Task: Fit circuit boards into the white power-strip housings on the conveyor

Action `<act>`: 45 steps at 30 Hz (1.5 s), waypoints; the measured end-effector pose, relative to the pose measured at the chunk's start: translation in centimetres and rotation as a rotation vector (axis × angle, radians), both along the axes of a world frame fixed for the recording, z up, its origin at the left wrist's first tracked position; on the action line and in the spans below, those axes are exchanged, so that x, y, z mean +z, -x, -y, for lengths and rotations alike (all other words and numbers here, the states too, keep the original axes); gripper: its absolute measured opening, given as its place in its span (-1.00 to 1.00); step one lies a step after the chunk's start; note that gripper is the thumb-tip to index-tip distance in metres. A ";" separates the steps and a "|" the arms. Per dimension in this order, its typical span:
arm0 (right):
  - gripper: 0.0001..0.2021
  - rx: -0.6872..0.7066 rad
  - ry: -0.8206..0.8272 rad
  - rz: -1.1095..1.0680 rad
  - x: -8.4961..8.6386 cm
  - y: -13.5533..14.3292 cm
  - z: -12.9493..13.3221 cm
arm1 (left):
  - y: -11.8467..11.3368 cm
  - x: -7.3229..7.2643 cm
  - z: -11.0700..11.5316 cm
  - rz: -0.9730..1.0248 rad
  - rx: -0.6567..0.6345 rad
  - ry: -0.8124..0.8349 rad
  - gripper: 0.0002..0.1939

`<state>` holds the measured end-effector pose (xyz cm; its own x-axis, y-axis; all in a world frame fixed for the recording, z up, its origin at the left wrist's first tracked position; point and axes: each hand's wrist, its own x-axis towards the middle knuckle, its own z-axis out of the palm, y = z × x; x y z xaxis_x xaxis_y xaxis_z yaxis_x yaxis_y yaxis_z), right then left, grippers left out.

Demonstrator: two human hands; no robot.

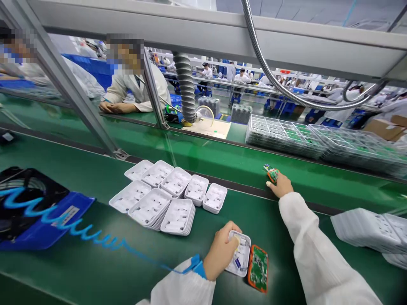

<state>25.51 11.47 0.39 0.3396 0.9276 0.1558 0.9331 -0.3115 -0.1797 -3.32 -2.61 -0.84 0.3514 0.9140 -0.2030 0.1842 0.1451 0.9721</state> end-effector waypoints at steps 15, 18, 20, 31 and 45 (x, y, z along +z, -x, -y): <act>-0.30 0.144 0.067 0.132 0.3 -3.2 5.1 | 0.7 1.1 -0.7 -0.040 -0.059 0.037 -0.78; -0.44 0.367 -0.138 0.120 1.1 0.1 12.3 | 0.6 1.1 -0.6 -0.069 -0.062 0.025 -0.75; -0.63 0.527 -0.203 -0.031 1.3 4.4 16.2 | 0.4 1.0 -0.6 -0.078 -0.051 0.032 -0.73; -0.91 0.554 -0.119 -0.043 -2.1 16.4 18.4 | 0.5 0.9 0.2 -0.140 -0.016 -0.095 -0.77; -0.88 0.665 -0.144 -0.150 -3.2 14.7 18.1 | 0.6 0.6 0.5 -0.252 -0.040 -0.147 -0.69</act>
<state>10.84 -6.64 -2.83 -0.2658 0.9198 0.2886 0.8794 0.3540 -0.3183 -3.93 -3.12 -0.29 0.3432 0.9263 -0.1554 0.4256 -0.0058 0.9049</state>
